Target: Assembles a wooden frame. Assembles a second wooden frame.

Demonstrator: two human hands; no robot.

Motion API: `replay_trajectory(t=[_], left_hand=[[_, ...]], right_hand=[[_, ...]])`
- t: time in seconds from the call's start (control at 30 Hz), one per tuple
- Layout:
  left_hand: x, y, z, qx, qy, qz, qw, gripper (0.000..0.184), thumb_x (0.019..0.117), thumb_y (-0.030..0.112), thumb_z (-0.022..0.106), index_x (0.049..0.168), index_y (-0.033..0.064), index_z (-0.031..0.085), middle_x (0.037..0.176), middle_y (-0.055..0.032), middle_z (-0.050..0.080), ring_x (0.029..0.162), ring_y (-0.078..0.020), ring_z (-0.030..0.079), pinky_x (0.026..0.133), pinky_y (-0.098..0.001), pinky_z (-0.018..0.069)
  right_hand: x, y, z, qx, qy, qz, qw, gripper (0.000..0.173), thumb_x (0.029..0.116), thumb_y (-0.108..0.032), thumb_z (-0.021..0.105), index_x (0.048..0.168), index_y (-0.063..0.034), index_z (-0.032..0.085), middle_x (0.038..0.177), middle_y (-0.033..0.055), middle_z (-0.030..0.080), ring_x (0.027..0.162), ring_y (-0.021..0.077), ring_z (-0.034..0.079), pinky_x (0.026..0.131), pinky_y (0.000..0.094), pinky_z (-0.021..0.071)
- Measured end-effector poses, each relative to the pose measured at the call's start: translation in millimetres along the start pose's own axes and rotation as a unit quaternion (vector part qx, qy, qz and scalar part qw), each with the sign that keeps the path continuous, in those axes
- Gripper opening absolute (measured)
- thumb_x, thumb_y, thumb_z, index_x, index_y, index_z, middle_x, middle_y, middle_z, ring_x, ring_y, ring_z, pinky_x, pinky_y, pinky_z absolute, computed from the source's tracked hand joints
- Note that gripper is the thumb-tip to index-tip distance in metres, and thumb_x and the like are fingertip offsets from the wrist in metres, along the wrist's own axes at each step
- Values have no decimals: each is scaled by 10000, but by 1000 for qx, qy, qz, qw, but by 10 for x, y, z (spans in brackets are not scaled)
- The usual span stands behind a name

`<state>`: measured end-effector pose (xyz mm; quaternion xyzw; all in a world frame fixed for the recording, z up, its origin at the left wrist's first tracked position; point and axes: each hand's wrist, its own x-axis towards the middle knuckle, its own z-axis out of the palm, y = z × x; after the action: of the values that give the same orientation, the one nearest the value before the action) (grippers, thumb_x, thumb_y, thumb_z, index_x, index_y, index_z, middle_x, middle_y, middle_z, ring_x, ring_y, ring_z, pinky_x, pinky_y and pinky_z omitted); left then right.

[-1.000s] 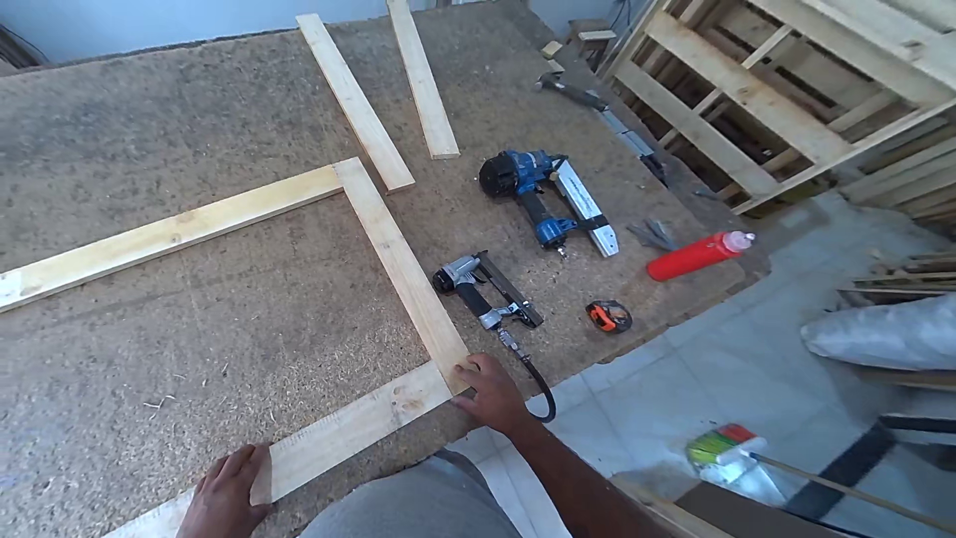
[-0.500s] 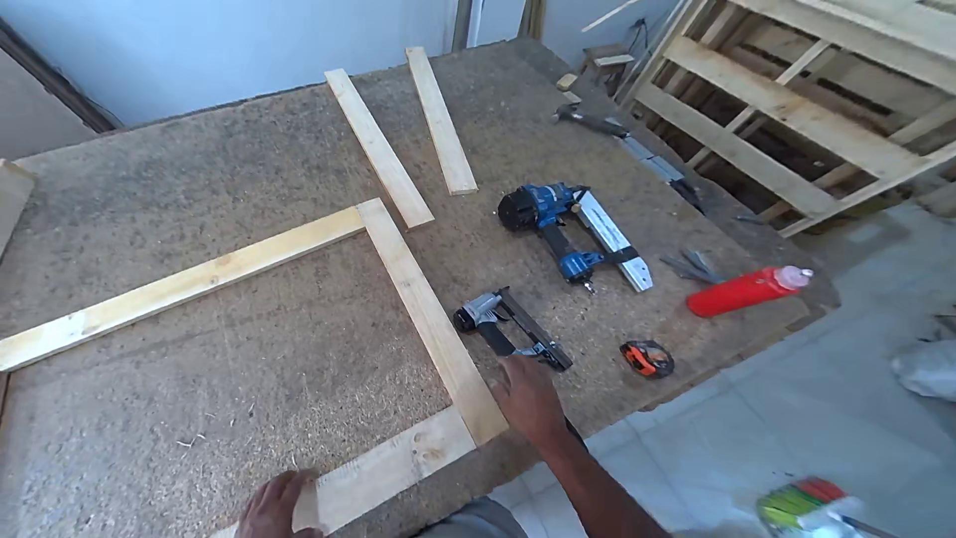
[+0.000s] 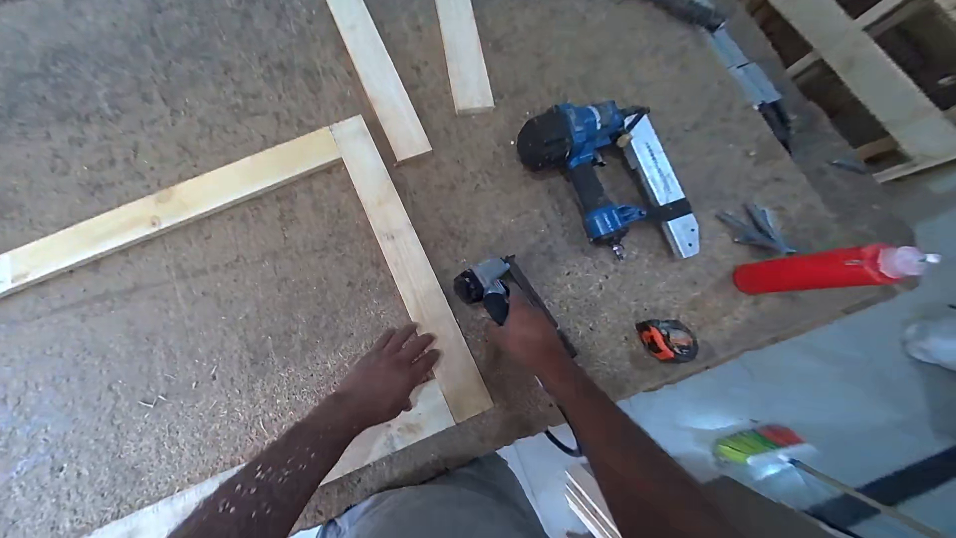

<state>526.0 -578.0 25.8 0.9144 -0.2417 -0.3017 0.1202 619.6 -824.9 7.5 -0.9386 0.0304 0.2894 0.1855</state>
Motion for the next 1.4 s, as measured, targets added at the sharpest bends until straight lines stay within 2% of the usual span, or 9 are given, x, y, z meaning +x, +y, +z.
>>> replay_trajectory(t=[0.07, 0.17, 0.23, 0.3, 0.4, 0.8, 1.0, 1.17, 1.4], left_hand=[[243, -26, -5, 33, 7, 68, 997, 912, 758, 285, 895, 1554, 253, 450, 1687, -39, 295, 1578, -338, 170, 1248, -579, 220], [529, -83, 12, 54, -17, 141, 988, 1106, 646, 293, 946, 1596, 263, 379, 1721, -10, 206, 1593, -341, 95, 1250, -644, 119], [634, -107, 65, 69, -25, 169, 983, 1188, 579, 342, 969, 1600, 265, 367, 1719, -6, 209, 1593, -344, 91, 1245, -668, 96], [687, -136, 105, 72, -31, 177, 981, 1213, 561, 381, 979, 1600, 260, 367, 1722, -8, 198, 1595, -344, 70, 1241, -679, 79], [697, -156, 136, 52, -23, 172, 983, 1189, 548, 355, 991, 1579, 265, 406, 1714, 4, 228, 1596, -334, 83, 1236, -687, 92], [720, -180, 141, 41, -10, 176, 984, 1200, 502, 357, 1009, 1556, 267, 442, 1675, -2, 318, 1583, -358, 131, 1227, -702, 120], [718, -157, 108, 52, -28, 167, 984, 1222, 499, 352, 1004, 1569, 269, 418, 1672, -3, 321, 1584, -360, 116, 1225, -706, 113], [740, -172, 180, 65, 15, 182, 981, 1214, 429, 387, 1015, 1521, 259, 501, 1618, -1, 414, 1565, -363, 186, 1212, -721, 149], [782, -195, 195, 53, -17, 172, 983, 1257, 461, 402, 1002, 1566, 287, 414, 1670, 12, 317, 1585, -359, 96, 1224, -708, 106]], right_hand=[[-414, 80, -293, 74, -53, -21, 996, 641, 930, -345, 704, 1499, -167, 469, 967, 145, 701, 814, 311, 699, 720, 568, 584], [-1090, 95, -535, 217, -177, -17, 960, 408, 899, -247, 678, 1257, -71, 595, 887, 61, 686, 744, 192, 693, 695, 430, 607], [-1454, 184, -325, 318, -205, -18, 925, 338, 831, -208, 701, 1124, -61, 618, 822, 26, 671, 670, 160, 666, 617, 382, 593], [-1672, 210, -57, 348, -212, 5, 913, 356, 816, -300, 773, 1063, -75, 650, 757, 31, 671, 603, 172, 651, 569, 393, 580], [-1706, 67, 208, 301, -230, 65, 923, 465, 818, -452, 782, 1112, -111, 663, 783, 23, 677, 624, 161, 655, 605, 400, 584], [-1517, -175, 442, 297, -201, 73, 931, 389, 870, -399, 702, 1122, -110, 639, 761, -13, 641, 571, 128, 613, 554, 353, 561], [-1554, -310, 490, 237, -166, 81, 954, 398, 855, -387, 700, 1130, -103, 658, 809, -7, 666, 649, 119, 645, 611, 362, 569], [-1562, -345, 478, 236, -172, 93, 952, 418, 871, -392, 697, 1161, -94, 649, 816, 0, 671, 633, 125, 646, 601, 368, 577], [-1673, -253, 553, 233, -176, 113, 950, 482, 847, -432, 726, 1190, -101, 655, 800, 2, 683, 597, 138, 647, 578, 366, 585]])
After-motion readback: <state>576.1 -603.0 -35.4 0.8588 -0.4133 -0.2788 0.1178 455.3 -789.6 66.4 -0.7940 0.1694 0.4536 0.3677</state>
